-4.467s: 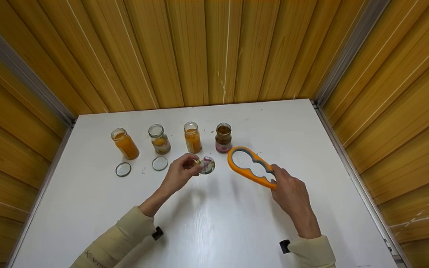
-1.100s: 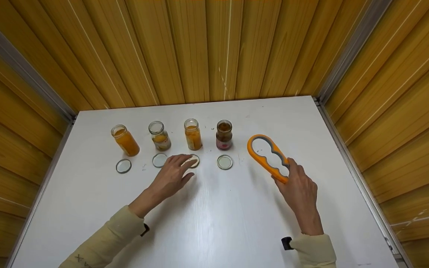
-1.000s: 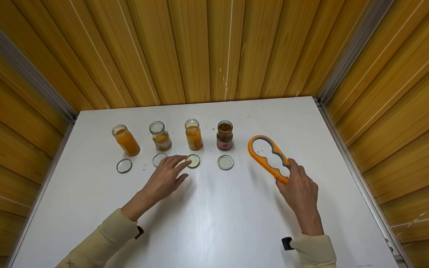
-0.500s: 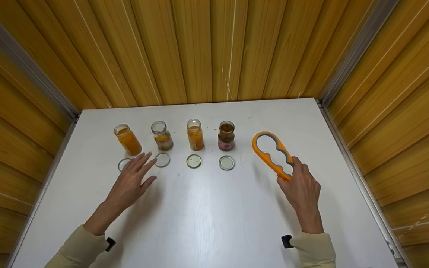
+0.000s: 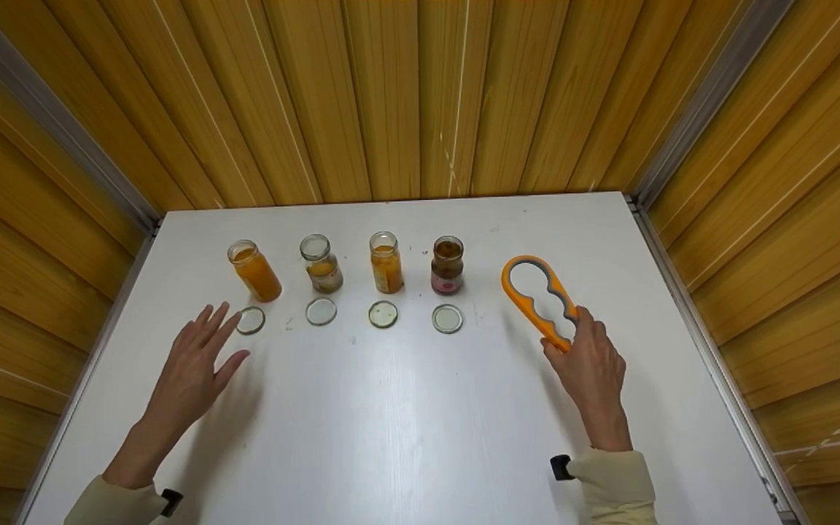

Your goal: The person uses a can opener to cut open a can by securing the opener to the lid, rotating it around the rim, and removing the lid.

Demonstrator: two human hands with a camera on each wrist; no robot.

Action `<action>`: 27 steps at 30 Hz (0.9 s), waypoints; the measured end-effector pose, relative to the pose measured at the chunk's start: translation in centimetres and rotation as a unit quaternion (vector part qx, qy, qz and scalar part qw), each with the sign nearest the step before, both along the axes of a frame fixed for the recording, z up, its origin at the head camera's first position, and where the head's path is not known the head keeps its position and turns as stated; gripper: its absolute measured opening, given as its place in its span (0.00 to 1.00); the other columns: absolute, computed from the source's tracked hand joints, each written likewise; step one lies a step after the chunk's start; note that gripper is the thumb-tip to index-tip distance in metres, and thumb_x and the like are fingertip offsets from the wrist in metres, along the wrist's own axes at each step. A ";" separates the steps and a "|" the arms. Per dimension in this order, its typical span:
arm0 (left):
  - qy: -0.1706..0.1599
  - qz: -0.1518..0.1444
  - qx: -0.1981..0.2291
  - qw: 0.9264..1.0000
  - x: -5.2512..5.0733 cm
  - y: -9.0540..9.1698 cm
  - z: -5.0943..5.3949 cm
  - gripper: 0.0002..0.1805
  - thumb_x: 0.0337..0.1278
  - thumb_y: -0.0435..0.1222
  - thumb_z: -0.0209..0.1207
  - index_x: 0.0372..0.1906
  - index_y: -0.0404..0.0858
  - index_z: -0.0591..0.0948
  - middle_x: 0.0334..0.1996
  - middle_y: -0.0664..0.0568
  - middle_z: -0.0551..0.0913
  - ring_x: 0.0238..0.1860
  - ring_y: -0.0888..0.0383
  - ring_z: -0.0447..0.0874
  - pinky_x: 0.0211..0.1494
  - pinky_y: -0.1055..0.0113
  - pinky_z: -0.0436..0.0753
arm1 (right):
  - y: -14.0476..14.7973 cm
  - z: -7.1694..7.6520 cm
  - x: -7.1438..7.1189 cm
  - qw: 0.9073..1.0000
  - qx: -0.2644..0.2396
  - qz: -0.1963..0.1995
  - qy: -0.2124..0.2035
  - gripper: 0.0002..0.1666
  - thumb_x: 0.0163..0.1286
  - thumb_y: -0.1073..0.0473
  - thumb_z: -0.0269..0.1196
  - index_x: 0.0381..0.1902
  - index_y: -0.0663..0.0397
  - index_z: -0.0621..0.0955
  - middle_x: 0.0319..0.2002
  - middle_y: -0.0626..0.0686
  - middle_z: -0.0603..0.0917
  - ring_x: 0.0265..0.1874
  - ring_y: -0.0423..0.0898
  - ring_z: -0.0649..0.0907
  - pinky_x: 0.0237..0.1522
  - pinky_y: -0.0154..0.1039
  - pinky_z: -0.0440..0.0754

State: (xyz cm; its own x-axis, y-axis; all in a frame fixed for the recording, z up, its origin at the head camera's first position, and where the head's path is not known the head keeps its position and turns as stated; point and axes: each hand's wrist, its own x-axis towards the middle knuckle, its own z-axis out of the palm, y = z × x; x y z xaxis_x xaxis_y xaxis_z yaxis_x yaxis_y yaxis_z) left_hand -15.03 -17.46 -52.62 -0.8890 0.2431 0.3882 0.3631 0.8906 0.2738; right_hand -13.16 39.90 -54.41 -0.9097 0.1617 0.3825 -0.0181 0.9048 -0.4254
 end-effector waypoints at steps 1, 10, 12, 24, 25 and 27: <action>-0.004 0.007 0.003 1.000 0.2 -0.4 0.0 0.35 0.62 0.42 0.71 0.73 0.38 0.74 0.76 0.42 0.67 0.78 0.41 0.59 0.78 0.39 0.57 | 0.0 0.0 -0.1 1.000 -0.002 0.000 -0.006 0.37 0.58 0.56 0.78 0.58 0.69 0.75 0.32 0.65 0.78 0.24 0.58 0.78 0.21 0.49 0.75; -0.053 0.058 0.009 0.997 1.4 -3.1 -1.0 0.36 0.67 0.43 0.67 0.76 0.37 0.70 0.78 0.39 0.63 0.79 0.38 0.54 0.79 0.39 0.54 | 0.4 -0.8 -0.7 0.997 -0.033 -0.001 -0.072 0.38 0.61 0.59 0.77 0.60 0.77 0.71 0.35 0.69 0.77 0.29 0.62 0.80 0.28 0.62 0.82; -0.059 0.063 0.010 0.996 1.6 -3.5 -1.2 0.36 0.68 0.44 0.66 0.76 0.37 0.69 0.78 0.39 0.62 0.79 0.38 0.53 0.79 0.40 0.53 | 0.6 -1.1 -0.8 0.995 -0.041 -0.003 -0.094 0.39 0.62 0.59 0.76 0.60 0.77 0.71 0.35 0.69 0.76 0.30 0.62 0.80 0.28 0.60 0.82; -0.079 0.082 0.004 0.993 2.3 -5.0 -2.6 0.38 0.68 0.43 0.66 0.76 0.33 0.67 0.78 0.34 0.60 0.79 0.34 0.52 0.77 0.35 0.54 | 1.6 -3.7 -2.1 0.974 -0.082 -0.028 -0.207 0.40 0.66 0.56 0.72 0.60 0.82 0.69 0.44 0.73 0.77 0.41 0.66 0.80 0.41 0.61 0.81; -0.085 0.085 0.006 0.993 2.3 -5.0 -2.7 0.38 0.68 0.43 0.66 0.77 0.33 0.67 0.78 0.34 0.60 0.79 0.34 0.51 0.77 0.35 0.54 | 1.7 -3.8 -2.1 0.975 -0.081 -0.028 -0.207 0.40 0.65 0.55 0.72 0.60 0.82 0.68 0.45 0.74 0.77 0.42 0.67 0.80 0.42 0.62 0.81; -0.095 0.091 0.005 0.991 2.3 -5.1 -2.8 0.38 0.69 0.43 0.65 0.77 0.33 0.66 0.78 0.34 0.59 0.79 0.35 0.50 0.78 0.36 0.52 | 1.8 -4.1 -2.2 0.975 -0.080 -0.027 -0.206 0.41 0.65 0.55 0.72 0.60 0.83 0.68 0.47 0.76 0.77 0.43 0.68 0.80 0.44 0.64 0.80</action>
State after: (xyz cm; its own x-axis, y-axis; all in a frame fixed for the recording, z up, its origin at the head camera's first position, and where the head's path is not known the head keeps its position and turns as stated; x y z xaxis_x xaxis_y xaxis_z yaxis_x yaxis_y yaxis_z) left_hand -12.69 -22.53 -55.46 -0.9751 0.0693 0.2105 0.1379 0.9334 0.3314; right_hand -15.39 41.67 -58.48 -0.9693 0.2413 -0.0475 0.2301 0.8216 -0.5216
